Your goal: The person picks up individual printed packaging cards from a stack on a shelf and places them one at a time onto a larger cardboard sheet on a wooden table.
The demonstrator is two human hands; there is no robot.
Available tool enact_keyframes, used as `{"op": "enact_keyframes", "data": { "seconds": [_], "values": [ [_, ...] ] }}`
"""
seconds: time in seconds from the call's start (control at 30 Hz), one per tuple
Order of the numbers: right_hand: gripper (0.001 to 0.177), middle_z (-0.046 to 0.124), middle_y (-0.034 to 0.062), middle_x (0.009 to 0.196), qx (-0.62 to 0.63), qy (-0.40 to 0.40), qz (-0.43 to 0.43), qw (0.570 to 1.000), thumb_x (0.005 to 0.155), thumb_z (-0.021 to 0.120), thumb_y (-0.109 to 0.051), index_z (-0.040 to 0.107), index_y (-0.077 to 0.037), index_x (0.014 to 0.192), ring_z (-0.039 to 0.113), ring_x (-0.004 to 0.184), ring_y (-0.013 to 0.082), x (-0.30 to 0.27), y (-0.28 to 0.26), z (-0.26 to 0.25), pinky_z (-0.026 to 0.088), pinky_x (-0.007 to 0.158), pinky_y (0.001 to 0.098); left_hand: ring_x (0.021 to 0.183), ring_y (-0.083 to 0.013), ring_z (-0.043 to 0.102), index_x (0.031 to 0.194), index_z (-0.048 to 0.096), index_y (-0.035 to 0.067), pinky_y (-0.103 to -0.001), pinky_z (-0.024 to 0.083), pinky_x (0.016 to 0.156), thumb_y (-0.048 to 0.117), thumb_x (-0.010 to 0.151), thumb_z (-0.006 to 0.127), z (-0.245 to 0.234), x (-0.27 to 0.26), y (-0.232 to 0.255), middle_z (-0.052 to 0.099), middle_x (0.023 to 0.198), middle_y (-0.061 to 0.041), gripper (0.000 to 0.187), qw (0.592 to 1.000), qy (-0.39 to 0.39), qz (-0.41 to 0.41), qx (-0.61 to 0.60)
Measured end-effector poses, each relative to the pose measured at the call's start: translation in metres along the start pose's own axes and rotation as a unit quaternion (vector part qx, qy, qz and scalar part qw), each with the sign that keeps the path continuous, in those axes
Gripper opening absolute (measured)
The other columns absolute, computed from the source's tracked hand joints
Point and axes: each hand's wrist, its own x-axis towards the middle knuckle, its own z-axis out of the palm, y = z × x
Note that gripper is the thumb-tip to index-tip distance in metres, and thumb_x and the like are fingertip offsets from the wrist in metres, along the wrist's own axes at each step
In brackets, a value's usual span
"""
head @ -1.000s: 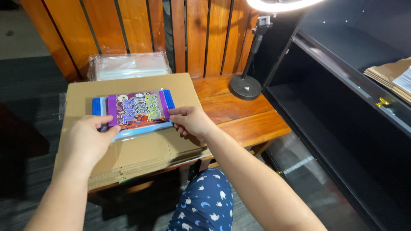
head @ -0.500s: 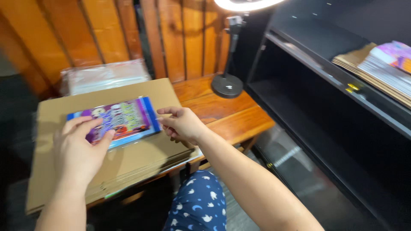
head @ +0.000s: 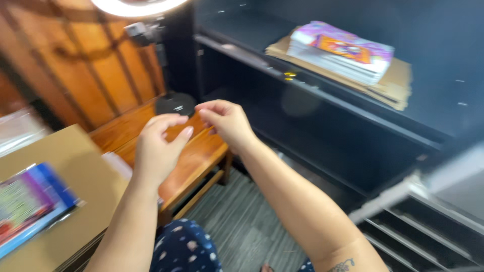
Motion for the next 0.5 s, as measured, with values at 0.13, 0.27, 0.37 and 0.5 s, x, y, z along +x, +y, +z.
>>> {"op": "enact_keyframes", "data": {
  "seconds": [0.13,0.27,0.37,0.5],
  "values": [
    [0.019,0.074,0.0110,0.084,-0.104,0.133,-0.080,0.982,0.088,0.075,-0.009,0.081,-0.008,0.105,0.074,0.070,0.0181,0.004,-0.049,-0.096,0.064,0.055,0.0284,0.110,-0.0224,0.069,0.109,0.079,0.025,-0.031,0.057,0.090,0.030,0.089,0.082,0.084,0.063,0.010,0.071,0.113,-0.001,0.021,0.999,-0.026,0.011,-0.026],
    [0.017,0.075,0.0004,0.083,-0.311,0.302,-0.143,0.890,0.085,0.078,-0.023,0.082,-0.021,0.101,0.074,0.076,0.0162,0.011,-0.097,-0.198,0.063,0.064,0.0302,0.106,-0.0179,0.072,0.104,0.080,0.025,-0.030,0.059,0.089,0.030,0.087,0.080,0.149,0.107,0.051,0.073,0.106,0.002,0.017,0.995,-0.084,0.011,-0.053],
    [0.014,0.074,-0.0091,0.083,-0.453,0.391,-0.143,0.789,0.084,0.079,-0.032,0.082,-0.034,0.098,0.073,0.083,0.0123,0.006,-0.129,-0.256,0.059,0.077,0.0300,0.104,-0.0163,0.072,0.102,0.080,0.025,-0.030,0.059,0.089,0.028,0.086,0.080,0.186,0.132,0.090,0.073,0.105,0.003,0.016,0.992,-0.109,0.022,-0.054],
    [0.014,0.069,-0.0031,0.089,-0.554,0.439,-0.144,0.693,0.084,0.079,-0.027,0.080,-0.029,0.098,0.067,0.097,0.0246,-0.010,-0.152,-0.289,0.054,0.091,0.0391,0.101,-0.0189,0.073,0.101,0.080,0.020,-0.033,0.059,0.090,0.023,0.086,0.078,0.215,0.156,0.134,0.071,0.098,0.000,0.015,0.991,-0.096,0.069,-0.063]
  ]
}}
